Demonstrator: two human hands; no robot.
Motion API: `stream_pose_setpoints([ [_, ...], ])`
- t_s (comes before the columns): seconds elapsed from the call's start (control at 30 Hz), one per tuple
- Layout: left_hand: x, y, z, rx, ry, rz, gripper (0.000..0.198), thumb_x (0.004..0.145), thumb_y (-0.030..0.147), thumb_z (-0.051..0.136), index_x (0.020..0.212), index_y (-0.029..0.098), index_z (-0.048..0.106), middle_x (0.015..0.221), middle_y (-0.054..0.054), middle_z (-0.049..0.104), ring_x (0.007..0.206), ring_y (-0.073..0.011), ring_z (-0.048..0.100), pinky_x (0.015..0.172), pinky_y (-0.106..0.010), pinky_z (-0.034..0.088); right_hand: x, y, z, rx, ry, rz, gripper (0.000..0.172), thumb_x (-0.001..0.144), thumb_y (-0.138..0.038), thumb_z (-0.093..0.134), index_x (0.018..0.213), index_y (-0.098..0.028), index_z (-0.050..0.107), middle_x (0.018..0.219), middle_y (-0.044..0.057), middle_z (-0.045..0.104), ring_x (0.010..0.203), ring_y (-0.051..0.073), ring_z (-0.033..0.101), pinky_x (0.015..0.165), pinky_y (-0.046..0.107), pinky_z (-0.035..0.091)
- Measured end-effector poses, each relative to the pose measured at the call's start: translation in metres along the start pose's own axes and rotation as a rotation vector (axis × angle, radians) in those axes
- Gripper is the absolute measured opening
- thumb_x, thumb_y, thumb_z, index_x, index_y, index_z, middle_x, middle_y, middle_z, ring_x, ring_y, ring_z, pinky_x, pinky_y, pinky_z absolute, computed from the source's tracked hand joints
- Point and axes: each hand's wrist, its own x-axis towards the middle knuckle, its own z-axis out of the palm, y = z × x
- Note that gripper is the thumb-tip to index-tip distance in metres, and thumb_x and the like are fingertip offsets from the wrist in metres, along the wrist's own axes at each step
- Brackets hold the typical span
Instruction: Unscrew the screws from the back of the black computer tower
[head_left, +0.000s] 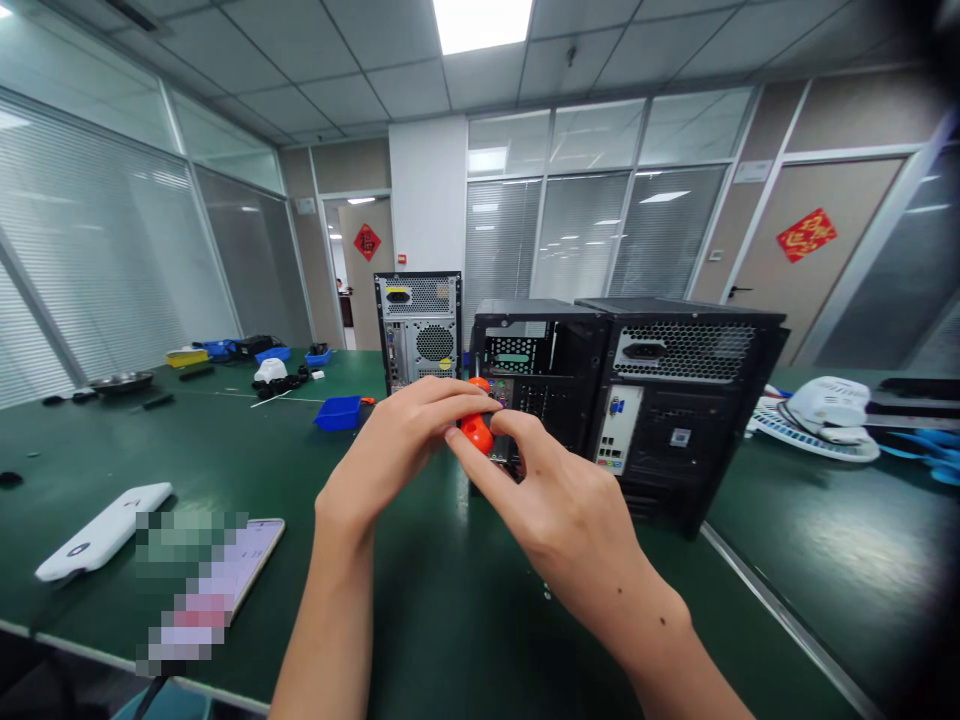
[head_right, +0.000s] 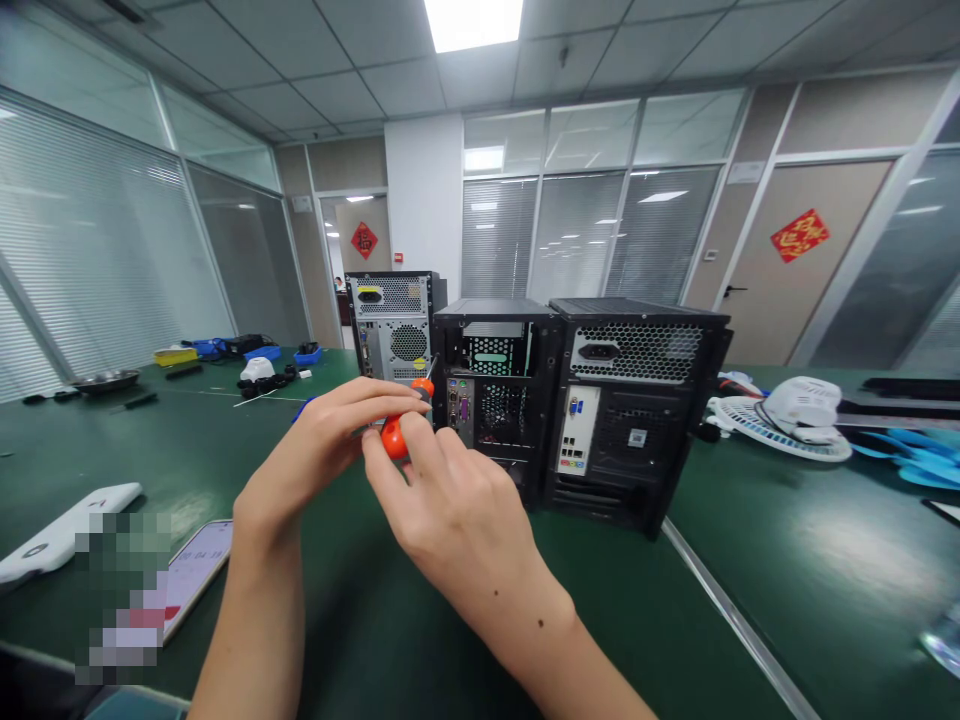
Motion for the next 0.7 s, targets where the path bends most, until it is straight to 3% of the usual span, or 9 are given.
stream_pose_setpoints([
  [0.17,0.001,0.003,0.002,0.004,-0.014,0.004,0.037,0.082,0.007,0.055,0.113,0.027,0.059,0.116,-0.004,0.062,0.106,-0.0170,0.058,0.091,-0.035,0.051,-0.001,0.002,0.006,0.007,0.005,0.006,0.033,0.085,-0.002,0.044,0.106,-0.016,0.065,0.096,0.010,0.066,0.064,0.010,0.056,0.049,0.021,0.038],
  [0.7,0.001,-0.006,0.002,-0.025,-0.006,0.009,0.044,0.080,0.004,0.057,0.119,0.024,0.057,0.117,-0.003,0.063,0.108,-0.0135,0.058,0.093,-0.030,0.049,0.001,0.003,0.010,0.022,0.063,0.005,0.027,0.088,-0.006,0.046,0.098,-0.013,0.070,0.093,0.007,0.072,0.056,0.010,0.056,0.045,0.024,0.035],
])
